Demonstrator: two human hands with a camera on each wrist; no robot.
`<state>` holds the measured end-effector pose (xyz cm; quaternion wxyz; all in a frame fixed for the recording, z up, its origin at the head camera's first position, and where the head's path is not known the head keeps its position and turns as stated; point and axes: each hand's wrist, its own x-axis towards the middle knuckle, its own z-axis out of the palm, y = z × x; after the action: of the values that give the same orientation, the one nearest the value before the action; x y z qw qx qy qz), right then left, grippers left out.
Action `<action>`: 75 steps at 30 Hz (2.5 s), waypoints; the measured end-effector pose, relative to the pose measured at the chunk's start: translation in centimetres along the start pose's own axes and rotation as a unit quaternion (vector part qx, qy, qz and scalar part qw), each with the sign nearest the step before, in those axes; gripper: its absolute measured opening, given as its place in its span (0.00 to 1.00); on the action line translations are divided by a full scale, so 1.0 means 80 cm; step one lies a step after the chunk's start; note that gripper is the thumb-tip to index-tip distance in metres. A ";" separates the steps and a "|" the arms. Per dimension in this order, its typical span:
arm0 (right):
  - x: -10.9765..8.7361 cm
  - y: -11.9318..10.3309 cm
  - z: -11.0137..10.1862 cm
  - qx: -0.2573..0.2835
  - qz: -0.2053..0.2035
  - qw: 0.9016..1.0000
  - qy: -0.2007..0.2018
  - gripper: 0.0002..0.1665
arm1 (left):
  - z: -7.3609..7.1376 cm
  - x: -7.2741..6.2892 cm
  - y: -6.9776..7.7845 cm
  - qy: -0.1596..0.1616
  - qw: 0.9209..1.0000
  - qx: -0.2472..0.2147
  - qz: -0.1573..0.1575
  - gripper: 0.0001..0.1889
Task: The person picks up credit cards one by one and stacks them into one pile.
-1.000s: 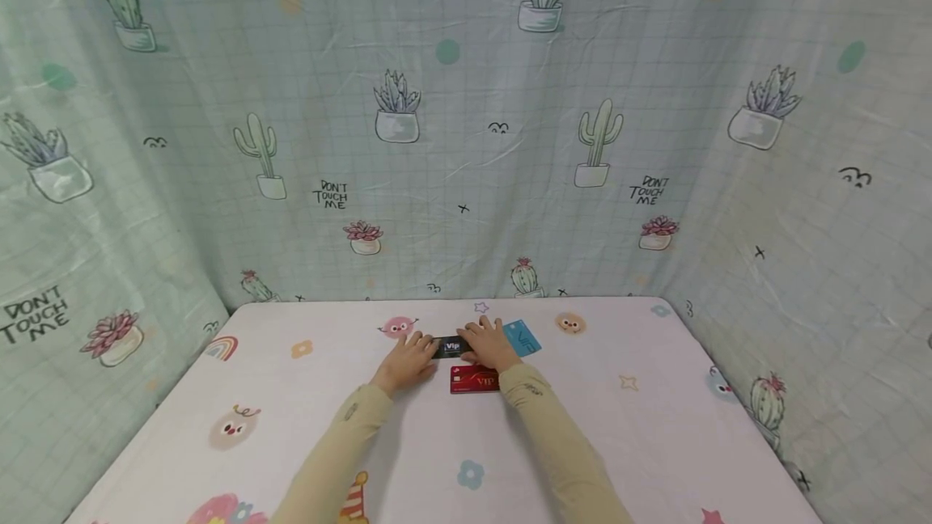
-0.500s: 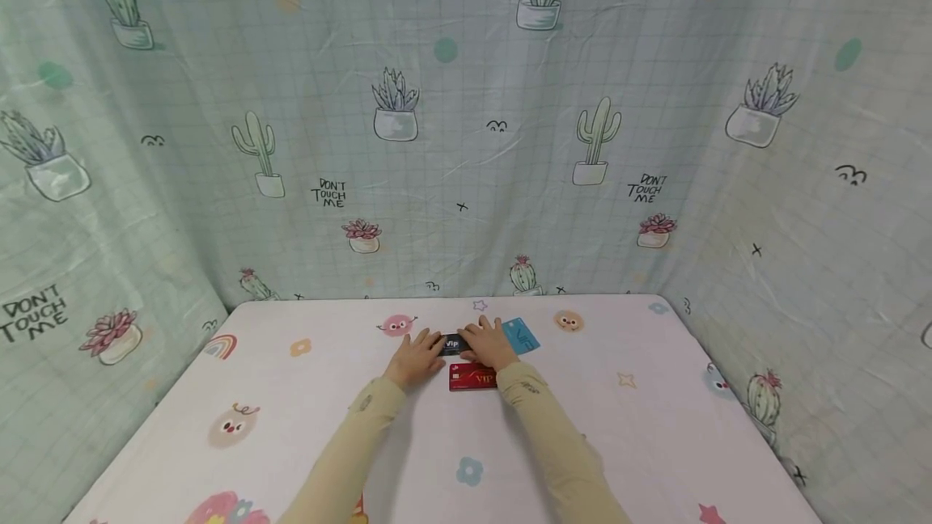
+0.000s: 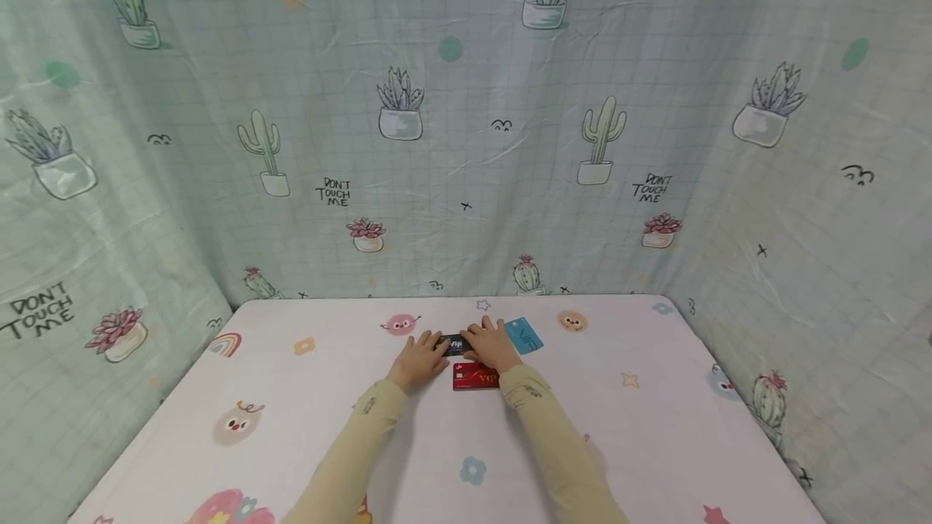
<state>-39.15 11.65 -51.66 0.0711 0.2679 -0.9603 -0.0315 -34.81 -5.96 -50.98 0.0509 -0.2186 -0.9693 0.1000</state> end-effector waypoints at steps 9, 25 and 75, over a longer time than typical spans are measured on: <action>-0.015 -0.011 -0.019 -0.018 0.015 1.000 -0.008 0.30 | 0.011 0.006 -0.001 0.021 1.000 -0.001 0.005 0.25; -0.010 -0.009 -0.024 -0.002 0.009 0.999 -0.034 0.27 | 0.017 0.020 -0.003 0.077 0.997 -0.014 0.023 0.29; -0.006 -0.002 -0.044 -0.061 -0.055 0.996 0.022 0.35 | 0.000 0.011 -0.015 0.165 0.983 0.070 0.048 0.29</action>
<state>-38.12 11.68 -48.28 0.1063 0.3162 -0.9386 -0.0882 -36.11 -6.65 -50.66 0.2201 -0.2746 -0.9266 0.1327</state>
